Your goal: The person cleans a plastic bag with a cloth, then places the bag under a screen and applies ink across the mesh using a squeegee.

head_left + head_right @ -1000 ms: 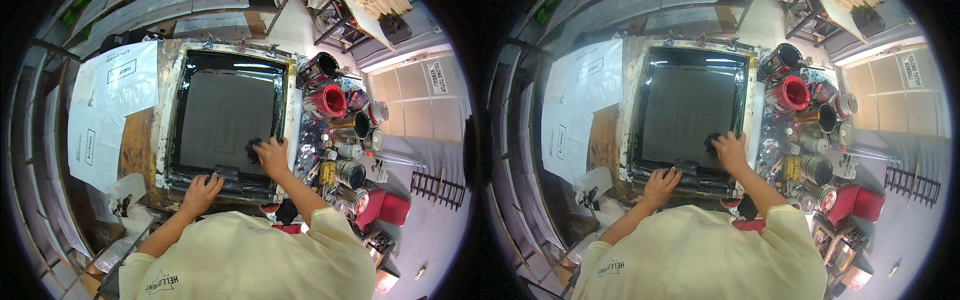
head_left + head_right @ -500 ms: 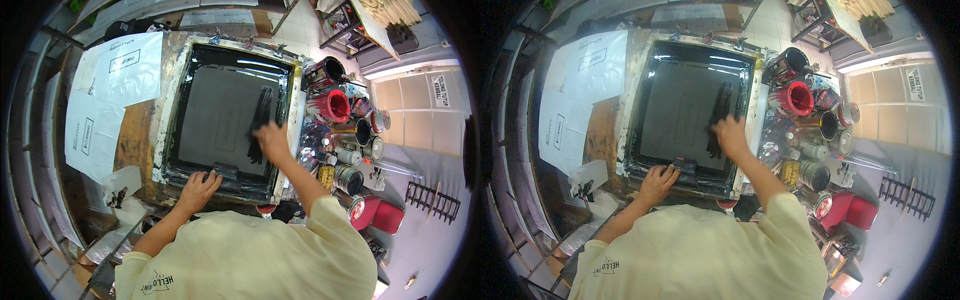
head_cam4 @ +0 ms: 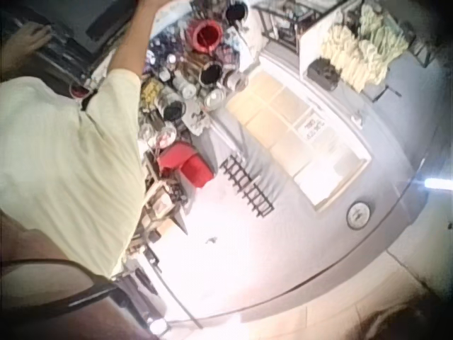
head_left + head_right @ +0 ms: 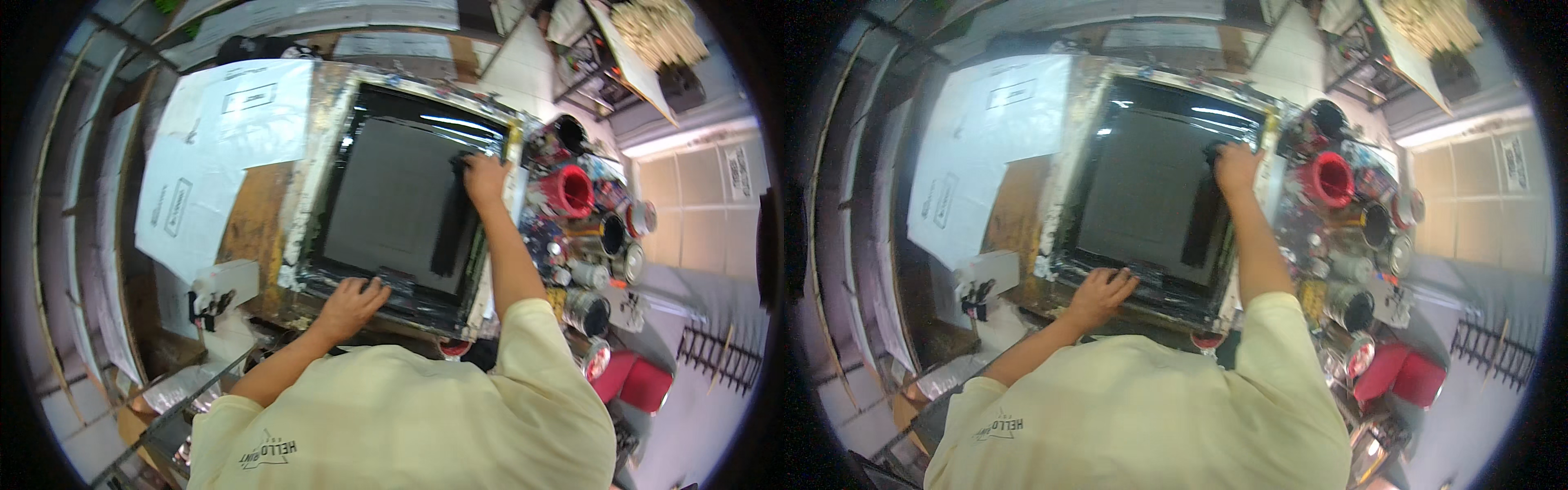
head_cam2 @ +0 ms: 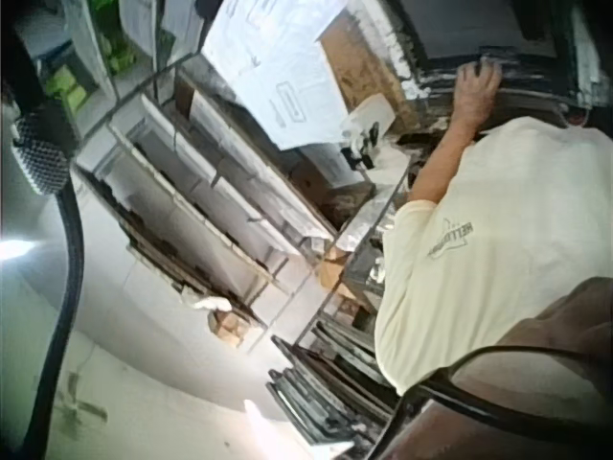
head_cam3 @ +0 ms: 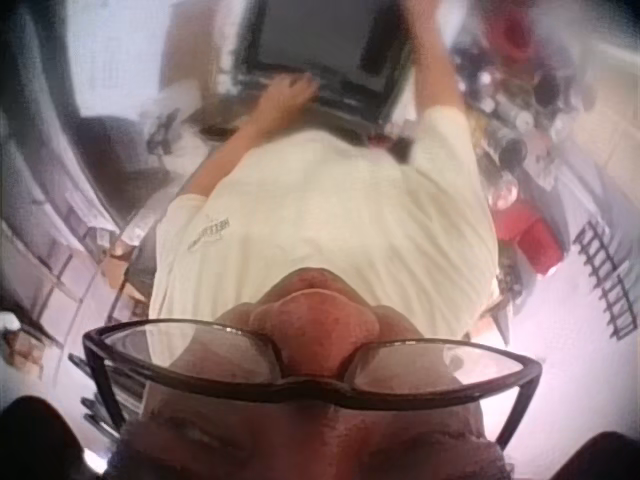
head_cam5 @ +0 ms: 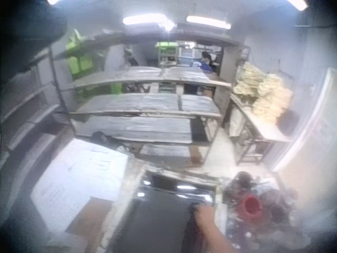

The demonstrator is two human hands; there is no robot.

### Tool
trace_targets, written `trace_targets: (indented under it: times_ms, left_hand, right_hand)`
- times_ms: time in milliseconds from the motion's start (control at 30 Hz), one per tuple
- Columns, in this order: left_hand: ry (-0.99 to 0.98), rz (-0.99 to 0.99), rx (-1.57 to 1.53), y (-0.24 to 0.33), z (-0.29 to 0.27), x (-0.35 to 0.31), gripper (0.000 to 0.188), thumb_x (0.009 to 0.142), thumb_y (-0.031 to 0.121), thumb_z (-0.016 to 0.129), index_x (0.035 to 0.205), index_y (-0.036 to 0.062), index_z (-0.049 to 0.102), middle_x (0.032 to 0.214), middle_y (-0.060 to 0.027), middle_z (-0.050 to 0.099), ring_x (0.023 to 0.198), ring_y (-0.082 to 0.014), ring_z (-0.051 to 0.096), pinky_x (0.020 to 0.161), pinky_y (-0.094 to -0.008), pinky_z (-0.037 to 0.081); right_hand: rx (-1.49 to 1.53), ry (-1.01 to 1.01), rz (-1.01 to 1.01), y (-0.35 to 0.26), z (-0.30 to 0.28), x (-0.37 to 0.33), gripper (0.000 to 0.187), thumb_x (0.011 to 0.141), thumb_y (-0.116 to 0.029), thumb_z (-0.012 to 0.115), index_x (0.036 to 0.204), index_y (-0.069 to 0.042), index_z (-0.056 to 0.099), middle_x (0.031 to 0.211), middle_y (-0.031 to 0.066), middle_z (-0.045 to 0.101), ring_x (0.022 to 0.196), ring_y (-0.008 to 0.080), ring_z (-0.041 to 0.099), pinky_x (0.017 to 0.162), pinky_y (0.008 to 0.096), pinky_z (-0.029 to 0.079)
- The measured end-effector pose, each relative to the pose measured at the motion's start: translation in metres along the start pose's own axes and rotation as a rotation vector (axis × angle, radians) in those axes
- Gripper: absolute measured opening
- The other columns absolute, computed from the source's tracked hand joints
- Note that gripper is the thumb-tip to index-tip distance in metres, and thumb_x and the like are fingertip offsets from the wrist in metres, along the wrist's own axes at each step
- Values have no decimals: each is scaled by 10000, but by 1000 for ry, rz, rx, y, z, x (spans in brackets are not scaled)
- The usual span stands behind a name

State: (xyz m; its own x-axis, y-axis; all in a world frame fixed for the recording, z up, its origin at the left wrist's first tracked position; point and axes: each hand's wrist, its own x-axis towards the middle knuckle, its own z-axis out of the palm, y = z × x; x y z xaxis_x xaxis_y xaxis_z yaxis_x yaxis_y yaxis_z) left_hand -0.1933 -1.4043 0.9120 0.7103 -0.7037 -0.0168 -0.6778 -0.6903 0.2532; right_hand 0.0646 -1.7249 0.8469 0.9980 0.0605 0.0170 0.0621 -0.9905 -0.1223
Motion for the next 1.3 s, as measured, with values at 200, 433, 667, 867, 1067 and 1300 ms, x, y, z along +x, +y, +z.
trace_targets:
  times_ms: [200, 433, 667, 867, 1067, 1300]
  left_hand:
    - [36, -21, 16, 3, 13, -9, 555, 881, 187, 649, 1423, 104, 565, 1361, -131, 595, 1116, -306, 601, 1005, -445, 484]
    - [16, -28, 71, 7, 10, -14, 592, 866, 204, 657, 1439, 118, 535, 1377, -117, 574, 1130, -294, 591, 1019, -435, 482]
    - [27, -15, 14, 0, 11, -8, 646, 827, 173, 715, 1448, 110, 548, 1389, -123, 576, 1140, -305, 581, 1022, -448, 462]
    - [-7, -46, -19, 6, 6, -5, 673, 810, 182, 753, 1448, 101, 550, 1400, -132, 586, 1152, -318, 584, 1032, -454, 464]
    - [6, -46, -33, 7, 7, -6, 724, 751, 188, 807, 1431, 104, 571, 1406, -142, 602, 1172, -333, 601, 1029, -462, 480]
    - [-5, -40, 11, 5, 3, -2, 835, 655, 213, 883, 1423, 103, 574, 1402, -128, 599, 1199, -327, 581, 1042, -459, 479]
  right_hand:
    - [76, -23, -382, -22, -17, -163, 226, 821, -119, 761, 1041, -171, 780, 1006, 20, 674, 1129, 297, 590, 1061, 661, 342]
    - [1, -6, -248, -9, -14, -153, 265, 810, -109, 725, 1063, -178, 768, 1057, 37, 719, 1143, 302, 593, 1079, 656, 338]
    - [-173, 137, -3, 32, 14, 0, 207, 882, -198, 712, 1069, -212, 801, 1041, 23, 769, 1065, 264, 649, 1001, 643, 361]
    - [-35, -61, -277, -11, -16, -161, 195, 835, -159, 747, 1013, -210, 808, 968, 6, 725, 1036, 256, 623, 997, 609, 372]
    - [25, -109, -266, -16, -33, -202, 199, 862, -154, 722, 1045, -167, 801, 977, 24, 695, 1050, 265, 593, 1037, 615, 358]
    - [-117, 185, -38, 28, 6, -8, 184, 905, -125, 624, 964, -183, 789, 937, 36, 727, 989, 271, 634, 1016, 619, 361]
